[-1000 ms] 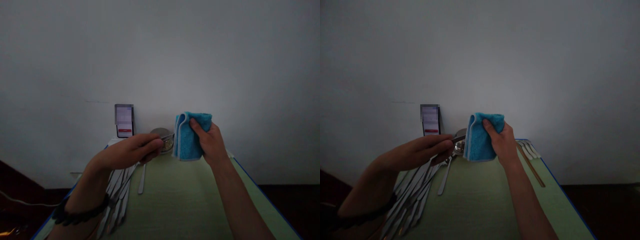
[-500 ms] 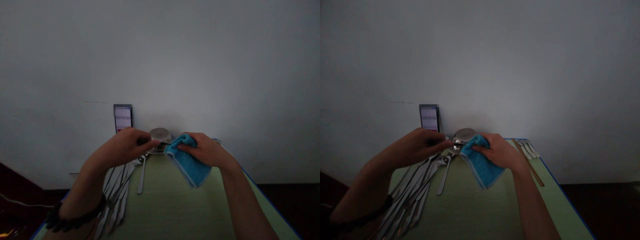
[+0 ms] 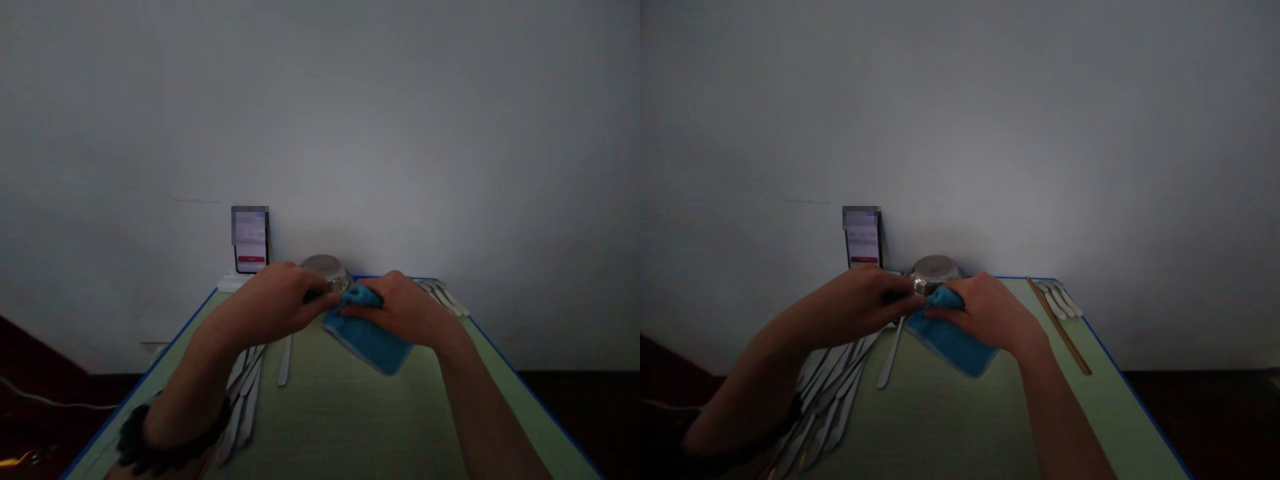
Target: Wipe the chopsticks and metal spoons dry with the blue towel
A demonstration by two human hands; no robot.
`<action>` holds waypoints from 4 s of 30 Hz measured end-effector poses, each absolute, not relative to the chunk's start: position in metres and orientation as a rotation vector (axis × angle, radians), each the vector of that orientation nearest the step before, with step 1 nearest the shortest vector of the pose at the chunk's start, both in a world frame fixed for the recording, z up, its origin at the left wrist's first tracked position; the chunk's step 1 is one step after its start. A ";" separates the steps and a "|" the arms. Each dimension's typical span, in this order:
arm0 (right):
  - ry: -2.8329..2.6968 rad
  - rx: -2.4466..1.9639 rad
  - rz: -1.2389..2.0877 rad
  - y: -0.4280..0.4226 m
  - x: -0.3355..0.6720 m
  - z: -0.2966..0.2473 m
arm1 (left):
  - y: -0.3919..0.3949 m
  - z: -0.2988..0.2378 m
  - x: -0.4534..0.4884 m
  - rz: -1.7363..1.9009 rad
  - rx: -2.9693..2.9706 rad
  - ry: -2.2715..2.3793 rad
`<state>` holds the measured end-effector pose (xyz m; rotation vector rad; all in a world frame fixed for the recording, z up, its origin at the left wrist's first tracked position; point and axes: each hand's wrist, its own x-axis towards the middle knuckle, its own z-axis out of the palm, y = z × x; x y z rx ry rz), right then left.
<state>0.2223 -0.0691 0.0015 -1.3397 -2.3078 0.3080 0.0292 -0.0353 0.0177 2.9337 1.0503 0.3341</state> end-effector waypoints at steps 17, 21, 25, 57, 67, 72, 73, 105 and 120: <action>-0.912 -1.126 0.472 -0.045 0.215 -0.019 | -0.042 0.019 0.040 0.684 2.728 1.042; -0.740 -0.991 0.605 -0.039 0.200 -0.023 | -0.046 0.006 0.060 0.616 2.747 0.961; -0.840 -0.969 0.664 -0.033 0.202 -0.027 | -0.039 0.001 0.053 0.502 2.733 0.968; -1.397 -1.136 0.838 -0.051 0.235 -0.013 | -0.046 0.028 0.031 0.693 2.716 1.119; -2.012 -1.320 0.896 -0.070 0.252 0.004 | -0.052 0.027 0.030 0.517 2.802 1.117; -2.152 -1.342 0.754 -0.075 0.241 0.012 | -0.055 0.027 0.032 0.520 2.886 1.091; -2.170 -1.323 0.725 -0.077 0.238 0.013 | -0.055 0.027 0.033 0.518 2.890 1.088; -0.936 -1.095 0.526 -0.036 0.205 -0.030 | -0.045 0.023 0.038 0.663 2.776 1.081; -2.174 -1.195 0.822 -0.067 0.244 0.003 | -0.049 0.033 0.019 0.375 2.775 0.938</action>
